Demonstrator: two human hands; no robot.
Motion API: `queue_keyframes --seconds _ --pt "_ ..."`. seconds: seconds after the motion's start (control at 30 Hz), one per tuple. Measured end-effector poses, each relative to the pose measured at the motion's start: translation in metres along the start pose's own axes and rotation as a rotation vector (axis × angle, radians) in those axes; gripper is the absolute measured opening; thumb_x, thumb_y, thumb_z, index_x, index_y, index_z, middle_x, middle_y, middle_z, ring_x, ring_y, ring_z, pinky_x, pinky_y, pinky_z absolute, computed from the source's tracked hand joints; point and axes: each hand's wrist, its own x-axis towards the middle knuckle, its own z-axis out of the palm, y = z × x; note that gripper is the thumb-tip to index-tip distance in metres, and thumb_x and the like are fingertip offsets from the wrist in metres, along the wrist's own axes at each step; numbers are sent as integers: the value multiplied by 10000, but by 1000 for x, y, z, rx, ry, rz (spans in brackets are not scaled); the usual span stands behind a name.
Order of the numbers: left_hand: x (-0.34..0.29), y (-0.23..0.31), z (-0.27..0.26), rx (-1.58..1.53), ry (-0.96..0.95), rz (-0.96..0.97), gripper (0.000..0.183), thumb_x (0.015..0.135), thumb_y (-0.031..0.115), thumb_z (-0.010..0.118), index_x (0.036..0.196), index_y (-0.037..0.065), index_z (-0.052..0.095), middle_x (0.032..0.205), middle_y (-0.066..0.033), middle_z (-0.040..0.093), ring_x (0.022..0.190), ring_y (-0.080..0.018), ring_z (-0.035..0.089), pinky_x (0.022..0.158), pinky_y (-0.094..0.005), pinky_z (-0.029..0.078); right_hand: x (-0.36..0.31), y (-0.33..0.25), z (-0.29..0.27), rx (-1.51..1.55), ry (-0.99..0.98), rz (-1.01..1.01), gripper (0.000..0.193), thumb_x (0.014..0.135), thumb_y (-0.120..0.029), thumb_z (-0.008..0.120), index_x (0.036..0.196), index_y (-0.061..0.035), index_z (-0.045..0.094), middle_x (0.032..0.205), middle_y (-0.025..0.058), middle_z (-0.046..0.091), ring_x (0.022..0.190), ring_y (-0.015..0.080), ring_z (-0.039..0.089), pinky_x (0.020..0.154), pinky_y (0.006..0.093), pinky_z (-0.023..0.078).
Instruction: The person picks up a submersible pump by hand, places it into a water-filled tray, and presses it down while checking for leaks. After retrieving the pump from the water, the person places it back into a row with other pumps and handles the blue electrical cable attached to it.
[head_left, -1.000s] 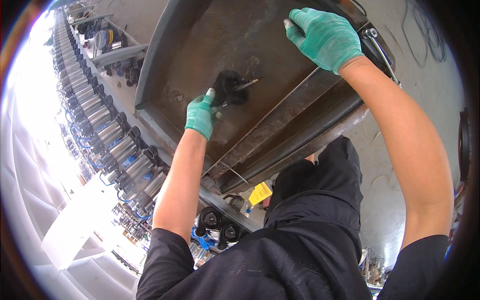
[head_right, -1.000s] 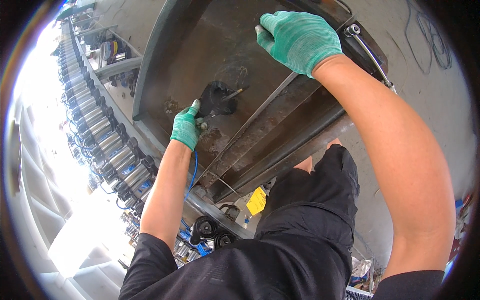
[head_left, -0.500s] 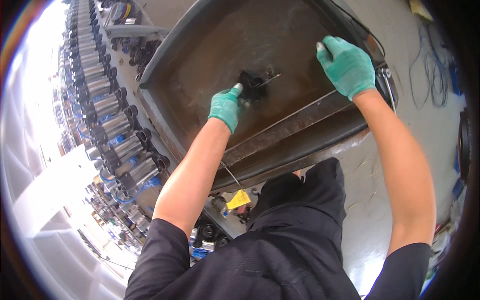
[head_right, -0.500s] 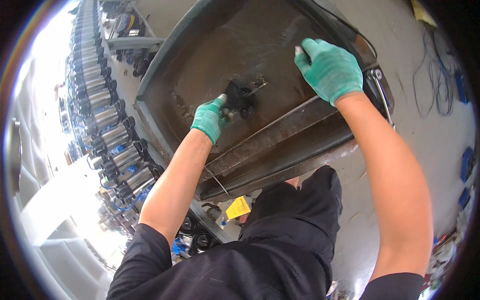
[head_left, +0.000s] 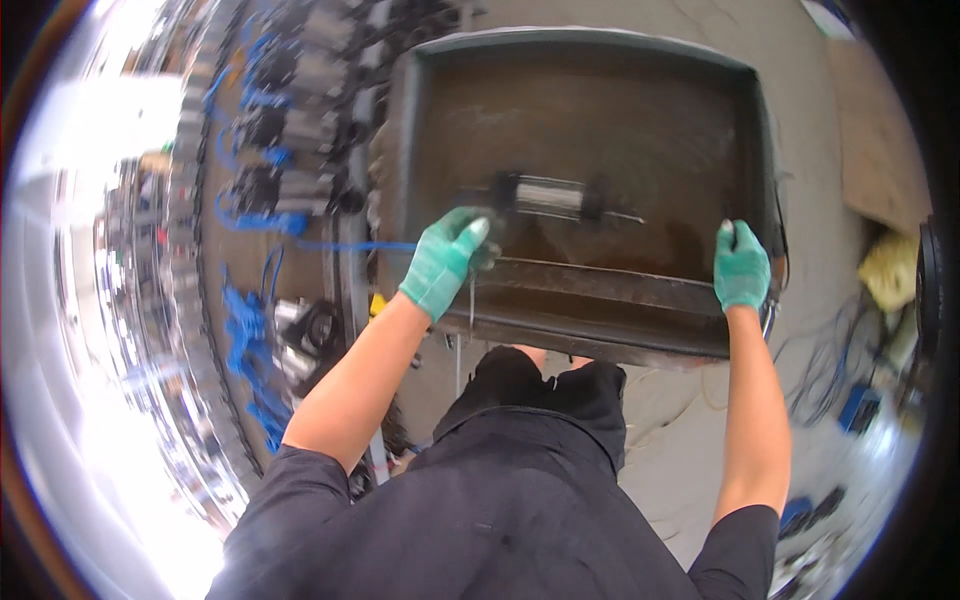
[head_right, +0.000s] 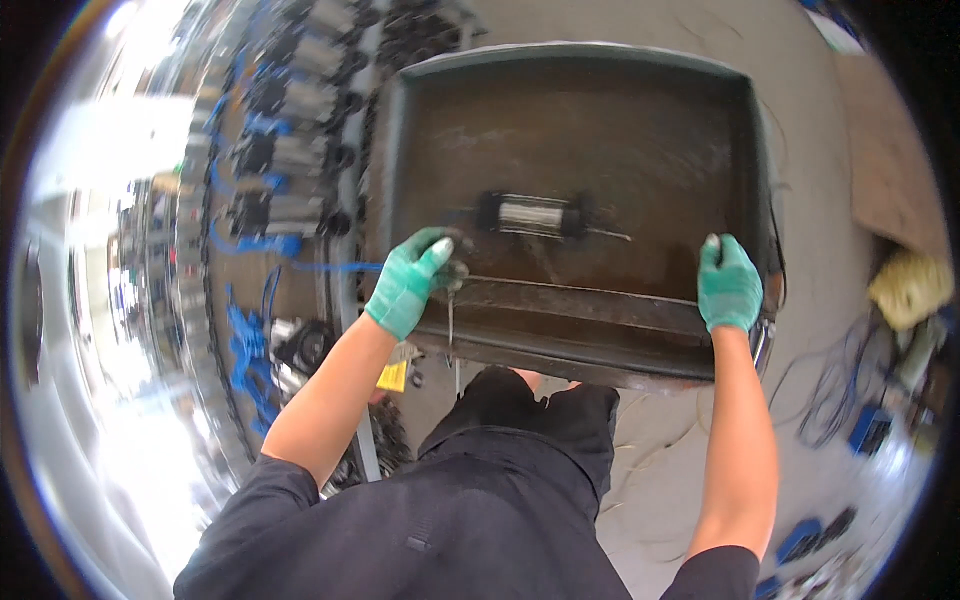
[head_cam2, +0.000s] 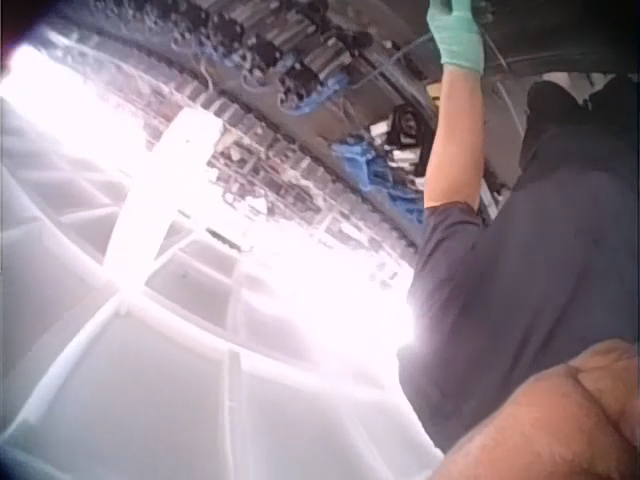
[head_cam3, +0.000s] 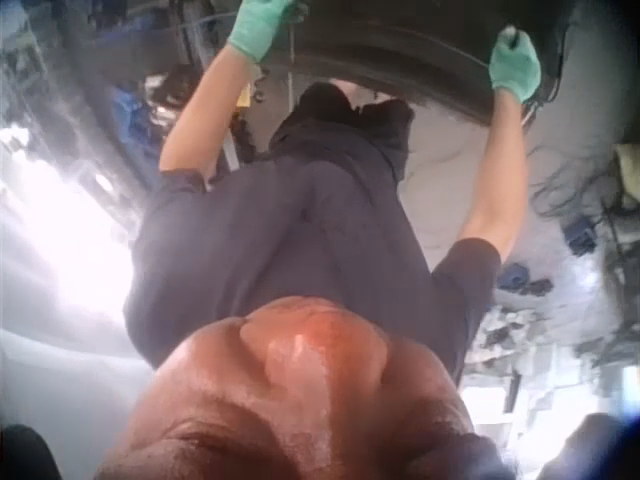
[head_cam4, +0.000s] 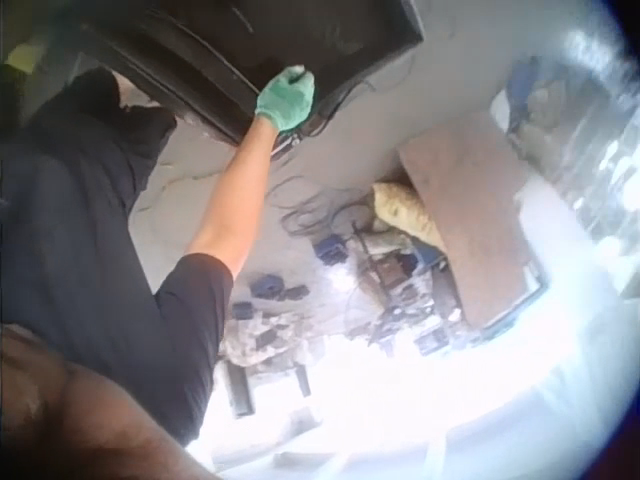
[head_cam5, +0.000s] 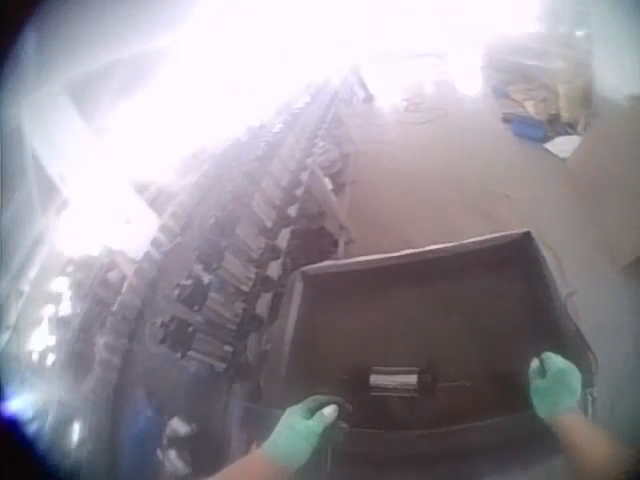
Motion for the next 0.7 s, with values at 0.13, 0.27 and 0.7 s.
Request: queue_keyframes --seconds 0.13,0.27,0.7 --pt "-104 -73 -62 139 211 -71 329 1014 207 602 1239 -33 614 1063 -95 696 862 -163 680 762 -294 562 2 1 7 9 8 -28 381 1038 -383 474 1042 -45 648 987 259 667 913 487 607 770 540 478" --pt "-207 -168 -93 263 425 -123 288 998 174 615 1193 -37 641 1030 -147 717 888 -172 690 758 -308 567 9 10 6 -13 -45 -63 406 1051 -404 471 1063 -40 649 971 262 676 877 484 621 751 521 482" --pt "-330 -250 -169 215 1128 23 240 960 123 646 1179 27 661 930 -169 738 756 -201 702 702 -339 544 -38 -86 37 105 -172 -346 217 1021 -218 579 1099 -30 652 934 125 692 819 247 618 796 389 507"
